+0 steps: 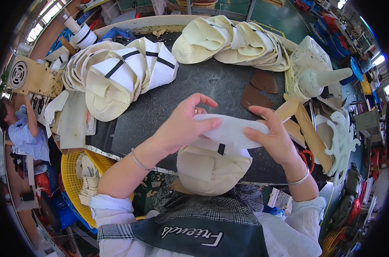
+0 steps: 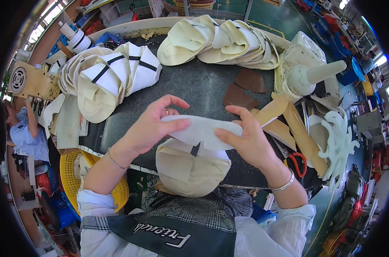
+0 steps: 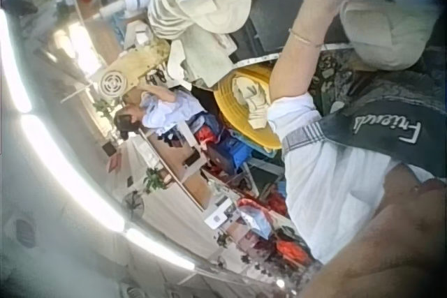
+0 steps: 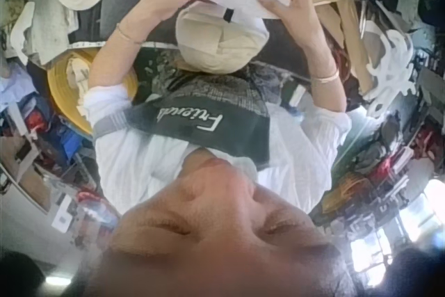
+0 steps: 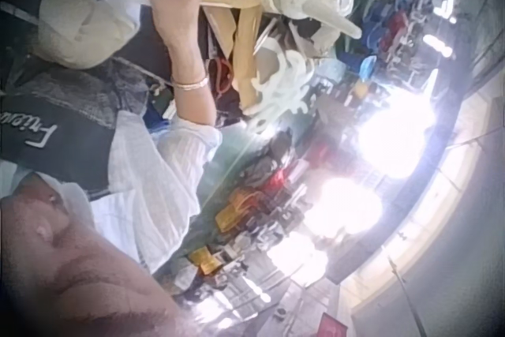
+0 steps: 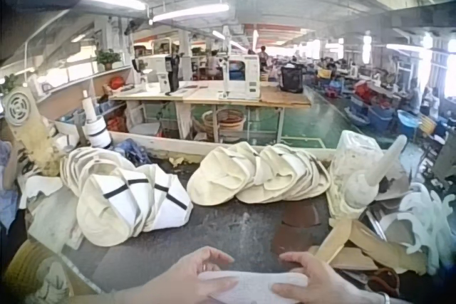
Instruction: The person inserts foam padding into shoe uppers by hand, presses and shapes them together, and stacks the assembled shoe parts on the table.
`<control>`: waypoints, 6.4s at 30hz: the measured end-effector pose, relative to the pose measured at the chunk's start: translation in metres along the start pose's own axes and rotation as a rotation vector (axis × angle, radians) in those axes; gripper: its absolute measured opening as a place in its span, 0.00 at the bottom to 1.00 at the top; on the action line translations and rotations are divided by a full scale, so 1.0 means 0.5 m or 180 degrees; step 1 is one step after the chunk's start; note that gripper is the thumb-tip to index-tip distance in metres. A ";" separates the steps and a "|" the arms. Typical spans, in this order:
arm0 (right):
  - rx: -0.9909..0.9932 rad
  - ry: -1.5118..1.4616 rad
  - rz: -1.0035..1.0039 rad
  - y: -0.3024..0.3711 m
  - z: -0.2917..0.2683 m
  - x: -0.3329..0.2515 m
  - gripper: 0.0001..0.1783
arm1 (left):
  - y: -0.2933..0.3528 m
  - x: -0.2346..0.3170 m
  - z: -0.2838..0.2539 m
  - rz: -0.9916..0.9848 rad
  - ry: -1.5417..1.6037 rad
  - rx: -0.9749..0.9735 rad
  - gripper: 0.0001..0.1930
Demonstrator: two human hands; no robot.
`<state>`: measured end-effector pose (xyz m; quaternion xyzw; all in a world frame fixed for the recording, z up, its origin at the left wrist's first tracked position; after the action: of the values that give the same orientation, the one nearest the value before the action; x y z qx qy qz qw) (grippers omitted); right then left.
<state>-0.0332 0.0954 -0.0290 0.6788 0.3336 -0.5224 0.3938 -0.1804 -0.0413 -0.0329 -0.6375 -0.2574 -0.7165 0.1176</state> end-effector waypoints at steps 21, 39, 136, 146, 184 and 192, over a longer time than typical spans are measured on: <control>0.0070 0.1807 -0.0362 -0.013 0.056 0.105 0.28 | 0.060 0.018 0.047 0.2246 -0.4583 0.0205 0.18; -0.1064 0.3250 -0.1972 -0.048 0.113 0.034 0.07 | -0.029 -0.076 0.049 0.0734 -0.3019 -0.1651 0.16; 0.0660 -0.0128 -0.1791 0.127 0.031 -0.058 0.10 | 0.110 0.044 0.140 0.1567 -0.0984 -0.0339 0.10; -0.0697 0.0845 -0.0737 0.167 -0.086 -0.025 0.16 | 0.055 0.026 -0.081 0.0954 0.0865 0.0901 0.11; -0.0169 -0.1225 -0.0368 -0.065 0.014 -0.059 0.14 | 0.010 0.054 -0.048 0.0266 0.0371 0.0076 0.21; -0.0009 0.1077 0.0057 -0.114 0.041 0.052 0.20 | -0.002 -0.074 -0.076 -0.0291 -0.0352 0.0457 0.17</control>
<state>-0.0854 0.1049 -0.0677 0.7594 0.3899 -0.3967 0.3375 -0.2072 -0.0663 -0.0714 -0.6537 -0.3430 -0.6646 0.1157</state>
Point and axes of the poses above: each hand's wrist, its own y-axis away from the middle knuckle, its own z-axis out of the palm, x = y × z, the point moved 6 cm from there along -y, towards the middle knuckle, and after that the axes turned 2 degrees about x, right-handed, at the moved point
